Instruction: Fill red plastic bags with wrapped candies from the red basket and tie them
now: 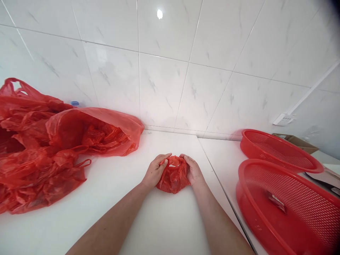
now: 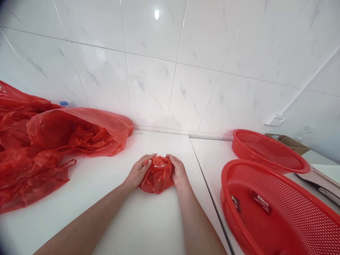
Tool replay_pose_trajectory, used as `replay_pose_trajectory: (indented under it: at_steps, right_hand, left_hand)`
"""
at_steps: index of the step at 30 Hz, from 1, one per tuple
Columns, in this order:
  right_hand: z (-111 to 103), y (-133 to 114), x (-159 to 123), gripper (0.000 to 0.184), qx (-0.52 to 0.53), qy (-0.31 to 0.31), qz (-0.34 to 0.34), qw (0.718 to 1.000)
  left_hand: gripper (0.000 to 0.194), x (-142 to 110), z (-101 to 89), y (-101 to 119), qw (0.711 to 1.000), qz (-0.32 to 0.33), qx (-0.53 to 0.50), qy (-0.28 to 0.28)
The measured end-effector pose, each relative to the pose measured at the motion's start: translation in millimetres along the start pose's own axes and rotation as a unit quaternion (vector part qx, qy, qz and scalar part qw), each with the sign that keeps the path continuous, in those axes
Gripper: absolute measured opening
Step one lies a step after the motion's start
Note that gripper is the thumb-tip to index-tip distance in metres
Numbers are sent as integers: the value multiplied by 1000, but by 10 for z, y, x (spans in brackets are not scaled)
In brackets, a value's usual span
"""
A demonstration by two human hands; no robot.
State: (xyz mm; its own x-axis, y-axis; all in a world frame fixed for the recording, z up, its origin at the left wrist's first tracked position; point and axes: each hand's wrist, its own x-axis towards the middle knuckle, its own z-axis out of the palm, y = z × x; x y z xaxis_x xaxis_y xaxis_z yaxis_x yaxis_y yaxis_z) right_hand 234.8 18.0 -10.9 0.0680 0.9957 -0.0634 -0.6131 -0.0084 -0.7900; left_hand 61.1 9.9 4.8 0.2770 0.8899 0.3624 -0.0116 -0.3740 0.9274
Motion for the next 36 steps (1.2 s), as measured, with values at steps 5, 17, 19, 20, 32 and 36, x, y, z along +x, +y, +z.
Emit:
replay_pose_trajectory:
  at_steps: [5, 17, 19, 20, 32, 36]
  right_hand:
    - [-140, -104, 56, 23, -230, 150, -124, 953]
    - [-465, -296, 97, 23, -459, 316, -172, 813]
    - [-487, -282, 104, 23, -466, 313, -166, 810]
    - [-493, -279, 107, 23, -469, 312, -164, 810]
    - [-78, -52, 13, 26, -482, 152, -183, 844]
    - [23, 1, -71, 19, -516, 32, -188, 835]
  left_hand:
    - [34, 23, -101, -20, 987, 70, 93, 110]
    - [42, 115, -248, -137, 972, -93, -33, 211]
    - [40, 120, -263, -161, 976, -103, -21, 191]
    - [38, 122, -271, -175, 978, -106, -8, 182]
    - [44, 25, 96, -52, 868, 185, 456, 69]
    - [56, -2, 129, -105, 902, 126, 406, -69]
